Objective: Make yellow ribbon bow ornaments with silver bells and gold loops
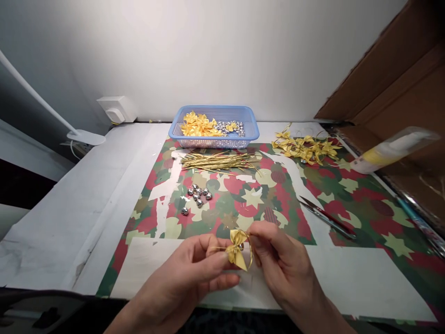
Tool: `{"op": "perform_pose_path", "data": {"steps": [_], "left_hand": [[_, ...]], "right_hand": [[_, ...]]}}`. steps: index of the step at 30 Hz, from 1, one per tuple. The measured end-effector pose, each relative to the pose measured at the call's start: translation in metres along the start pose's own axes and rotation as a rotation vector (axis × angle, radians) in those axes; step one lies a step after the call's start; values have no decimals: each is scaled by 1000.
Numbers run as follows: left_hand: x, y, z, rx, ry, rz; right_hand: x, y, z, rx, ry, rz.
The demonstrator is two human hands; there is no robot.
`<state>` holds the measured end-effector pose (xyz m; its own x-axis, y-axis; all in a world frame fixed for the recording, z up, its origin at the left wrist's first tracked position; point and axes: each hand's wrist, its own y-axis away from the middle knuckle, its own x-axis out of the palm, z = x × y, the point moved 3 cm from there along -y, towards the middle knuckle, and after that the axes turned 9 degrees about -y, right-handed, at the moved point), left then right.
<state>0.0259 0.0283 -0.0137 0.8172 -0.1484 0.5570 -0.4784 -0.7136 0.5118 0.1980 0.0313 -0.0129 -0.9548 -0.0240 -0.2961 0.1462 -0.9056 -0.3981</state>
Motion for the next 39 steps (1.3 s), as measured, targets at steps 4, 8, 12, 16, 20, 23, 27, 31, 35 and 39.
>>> {"op": "perform_pose_path", "data": {"steps": [4,8,12,16,20,23,27,31,35,39], "left_hand": [[-1,-11,1,101,-163,-87],[-4,-15,2,188,-241,-122],[-6,-12,2,261,-313,-129],[-4,-11,4,245,-320,-122],[-2,-13,5,250,-323,-154],[-1,-13,4,258,-331,-175],[0,-14,3,268,-350,-193],[0,-15,5,280,-288,-176],[0,-14,7,277,-224,-153],[-1,-11,3,272,-256,-193]], "right_hand": [[3,1,4,-9,-35,37],[3,0,9,-37,-96,89],[2,1,8,20,-157,108],[0,5,6,112,-206,114],[-4,6,6,147,-214,94],[-8,5,7,144,-214,64],[-10,4,8,121,-224,25],[-12,4,10,115,-210,-10],[-13,7,11,63,-213,-21],[-20,10,12,65,-238,-125]]}}
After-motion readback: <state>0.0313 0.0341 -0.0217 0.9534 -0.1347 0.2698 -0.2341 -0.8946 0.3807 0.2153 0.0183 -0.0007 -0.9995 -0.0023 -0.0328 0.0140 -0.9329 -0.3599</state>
